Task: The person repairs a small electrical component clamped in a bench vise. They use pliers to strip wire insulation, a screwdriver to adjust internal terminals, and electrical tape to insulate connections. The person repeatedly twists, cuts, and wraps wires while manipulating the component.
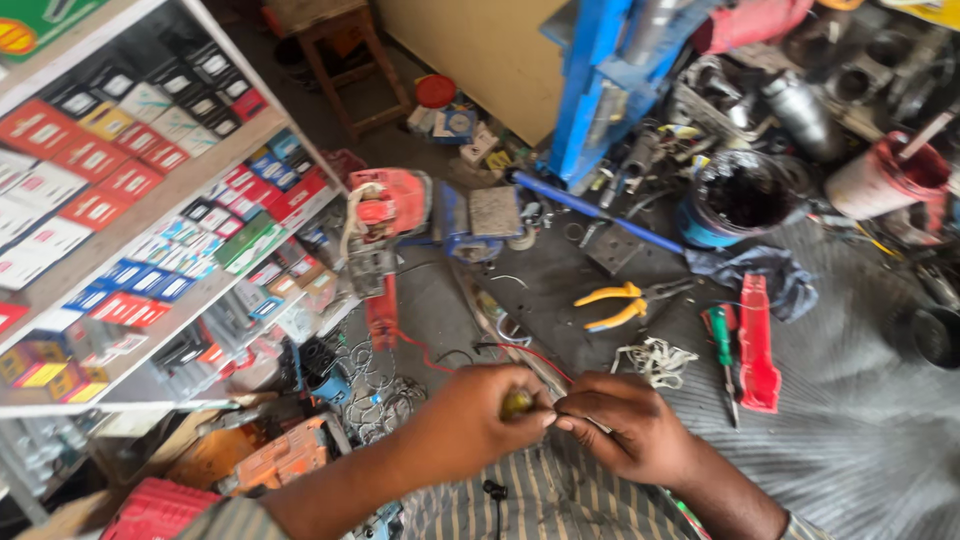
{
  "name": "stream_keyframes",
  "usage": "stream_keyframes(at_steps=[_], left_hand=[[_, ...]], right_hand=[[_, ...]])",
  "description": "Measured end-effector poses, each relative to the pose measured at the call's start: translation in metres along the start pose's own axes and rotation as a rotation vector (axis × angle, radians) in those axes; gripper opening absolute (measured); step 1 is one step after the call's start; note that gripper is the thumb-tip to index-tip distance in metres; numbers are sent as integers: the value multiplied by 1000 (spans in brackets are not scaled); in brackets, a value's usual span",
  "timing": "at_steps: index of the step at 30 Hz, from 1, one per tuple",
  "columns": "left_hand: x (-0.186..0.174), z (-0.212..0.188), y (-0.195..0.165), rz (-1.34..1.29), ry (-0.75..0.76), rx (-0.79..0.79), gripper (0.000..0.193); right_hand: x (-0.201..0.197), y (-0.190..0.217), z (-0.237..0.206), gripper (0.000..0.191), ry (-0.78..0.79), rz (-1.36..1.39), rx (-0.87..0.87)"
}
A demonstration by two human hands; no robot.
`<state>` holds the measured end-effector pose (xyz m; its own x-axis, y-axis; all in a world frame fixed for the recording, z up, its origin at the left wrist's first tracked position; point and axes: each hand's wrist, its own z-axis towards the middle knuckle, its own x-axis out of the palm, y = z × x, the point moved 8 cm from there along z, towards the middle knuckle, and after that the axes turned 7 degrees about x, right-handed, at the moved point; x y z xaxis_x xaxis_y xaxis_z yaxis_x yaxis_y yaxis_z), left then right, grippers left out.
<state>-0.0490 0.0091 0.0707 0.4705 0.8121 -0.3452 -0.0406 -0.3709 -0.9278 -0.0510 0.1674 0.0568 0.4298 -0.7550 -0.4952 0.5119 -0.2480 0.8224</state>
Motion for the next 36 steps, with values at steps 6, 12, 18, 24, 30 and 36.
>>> stream_keyframes(at_steps=[6,12,18,24,30,36], left_hand=[[30,65,6,21,-22,384,32],[62,160,68,896,-289,231,31],[81,163,80,945,-293,445,69],[103,190,94,1050,-52,271,63],[107,204,117,697,73,-56,42],[120,151,103,-225,219,139,45]], right_hand=[[-38,-54,-45,16,-265,25,356],[-57,-73,-74,20,-449,-8,591],[-59,-75,-85,23,-548,-41,639],[-55,-98,-97,27,-609,183,695],[-57,-106,-102,23,-651,245,699],[-58,-105,-97,24,-658,248,715]])
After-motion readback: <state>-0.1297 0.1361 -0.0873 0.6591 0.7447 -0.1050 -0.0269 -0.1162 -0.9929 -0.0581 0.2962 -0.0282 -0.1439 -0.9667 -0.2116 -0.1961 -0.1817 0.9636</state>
